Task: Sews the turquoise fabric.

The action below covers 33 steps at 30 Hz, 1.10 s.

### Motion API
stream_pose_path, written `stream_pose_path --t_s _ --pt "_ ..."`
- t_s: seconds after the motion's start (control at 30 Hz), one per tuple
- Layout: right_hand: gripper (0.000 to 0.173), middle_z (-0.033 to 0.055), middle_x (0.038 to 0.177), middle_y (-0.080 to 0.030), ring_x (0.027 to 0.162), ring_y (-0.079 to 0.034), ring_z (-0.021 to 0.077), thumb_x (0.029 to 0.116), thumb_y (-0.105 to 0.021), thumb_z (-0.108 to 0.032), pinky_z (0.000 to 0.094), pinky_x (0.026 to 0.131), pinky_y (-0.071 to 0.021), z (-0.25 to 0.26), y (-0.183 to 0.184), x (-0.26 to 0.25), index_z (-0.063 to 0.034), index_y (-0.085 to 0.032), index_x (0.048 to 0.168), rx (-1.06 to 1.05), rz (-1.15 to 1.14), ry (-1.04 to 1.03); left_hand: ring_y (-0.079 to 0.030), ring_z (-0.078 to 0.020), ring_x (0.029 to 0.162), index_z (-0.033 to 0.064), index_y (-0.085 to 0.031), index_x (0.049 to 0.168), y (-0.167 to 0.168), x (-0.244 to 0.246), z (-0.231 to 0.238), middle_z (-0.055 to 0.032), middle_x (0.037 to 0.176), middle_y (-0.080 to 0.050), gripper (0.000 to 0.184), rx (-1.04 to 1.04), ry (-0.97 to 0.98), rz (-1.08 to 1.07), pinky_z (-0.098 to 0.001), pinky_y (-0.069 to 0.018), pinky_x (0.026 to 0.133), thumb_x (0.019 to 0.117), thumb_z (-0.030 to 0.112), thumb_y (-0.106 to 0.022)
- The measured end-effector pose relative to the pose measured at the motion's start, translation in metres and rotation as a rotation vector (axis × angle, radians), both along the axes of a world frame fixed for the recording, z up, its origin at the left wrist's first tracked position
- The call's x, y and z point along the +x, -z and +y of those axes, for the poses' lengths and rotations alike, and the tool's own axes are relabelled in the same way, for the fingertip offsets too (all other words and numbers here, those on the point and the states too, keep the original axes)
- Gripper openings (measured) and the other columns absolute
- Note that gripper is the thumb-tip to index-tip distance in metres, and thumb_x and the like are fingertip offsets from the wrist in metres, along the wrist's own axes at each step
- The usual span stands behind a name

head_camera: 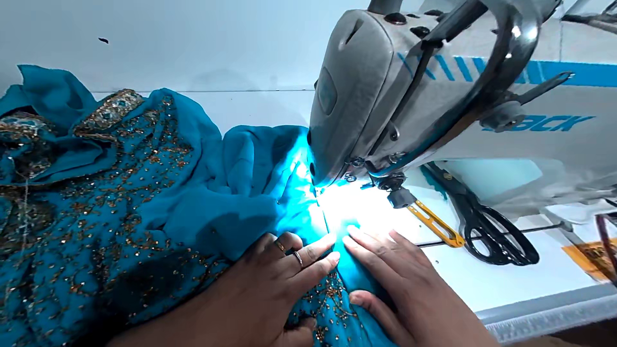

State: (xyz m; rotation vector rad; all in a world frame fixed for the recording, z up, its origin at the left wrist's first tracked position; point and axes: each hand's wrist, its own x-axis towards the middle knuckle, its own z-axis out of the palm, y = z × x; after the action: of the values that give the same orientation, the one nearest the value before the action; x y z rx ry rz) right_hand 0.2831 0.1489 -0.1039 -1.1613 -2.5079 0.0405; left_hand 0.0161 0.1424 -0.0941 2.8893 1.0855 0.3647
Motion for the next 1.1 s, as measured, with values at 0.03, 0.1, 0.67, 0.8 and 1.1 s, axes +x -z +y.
stream_pose_path --t_s 0.03,0.1,0.67,0.8,1.1 --pt "0.064 0.0040 0.136 -0.068 0.131 -0.061 0.0228 0.1053 -0.033 -0.060 0.0508 0.112 -0.0438 -0.002 -0.004 0.004 -0.0136 -0.067 0.134 0.007 -0.003 0.033 -0.056 -0.0247 0.118 0.0231 -0.050 0.151 0.000 0.000 0.000 0.0045 0.157 -0.048 0.067 0.002 -0.002 -0.003 -0.0410 -0.0434 0.085 0.0927 0.057 -0.045" --pt "0.053 0.0095 0.121 -0.074 0.121 -0.067 0.0282 0.1068 -0.042 -0.050 0.0501 0.105 -0.0499 -0.007 -0.014 0.009 -0.0082 -0.073 0.121 0.026 0.047 0.091 -0.057 -0.0245 0.117 0.0225 -0.051 0.150 0.000 0.001 0.001 0.0042 0.156 -0.050 0.067 0.013 0.000 -0.005 -0.0407 -0.0438 0.085 0.0925 0.057 -0.045" --pt "0.044 0.0159 0.127 -0.072 0.128 -0.062 0.0363 0.1061 -0.052 -0.035 0.0498 0.112 -0.0450 -0.046 -0.023 -0.009 -0.0011 -0.070 0.126 -0.119 0.081 0.140 -0.057 -0.0253 0.116 0.0205 -0.052 0.149 0.001 0.002 0.000 0.0028 0.155 -0.051 0.069 0.022 0.001 -0.009 -0.0414 -0.0442 0.083 0.0913 0.057 -0.046" --pt "0.040 0.0082 0.135 -0.068 0.135 -0.058 0.0223 0.1110 -0.038 -0.031 0.0405 0.115 -0.0426 -0.008 -0.018 -0.004 -0.0100 -0.065 0.132 0.033 0.138 -0.048 -0.058 -0.0250 0.116 0.0212 -0.052 0.149 0.000 0.002 -0.001 0.0033 0.155 -0.051 0.068 0.015 -0.008 -0.009 -0.0424 -0.0458 0.084 0.0900 0.055 -0.047" --pt "0.074 0.0098 0.150 -0.057 0.142 -0.050 0.0249 0.1086 -0.015 -0.055 0.0429 0.118 -0.0357 -0.014 0.010 -0.011 -0.0052 -0.054 0.147 0.032 -0.103 -0.008 -0.057 -0.0265 0.118 0.0212 -0.051 0.150 0.001 0.002 -0.001 0.0034 0.155 -0.051 0.069 0.005 -0.014 -0.015 -0.0421 -0.0458 0.085 0.0905 0.056 -0.047"
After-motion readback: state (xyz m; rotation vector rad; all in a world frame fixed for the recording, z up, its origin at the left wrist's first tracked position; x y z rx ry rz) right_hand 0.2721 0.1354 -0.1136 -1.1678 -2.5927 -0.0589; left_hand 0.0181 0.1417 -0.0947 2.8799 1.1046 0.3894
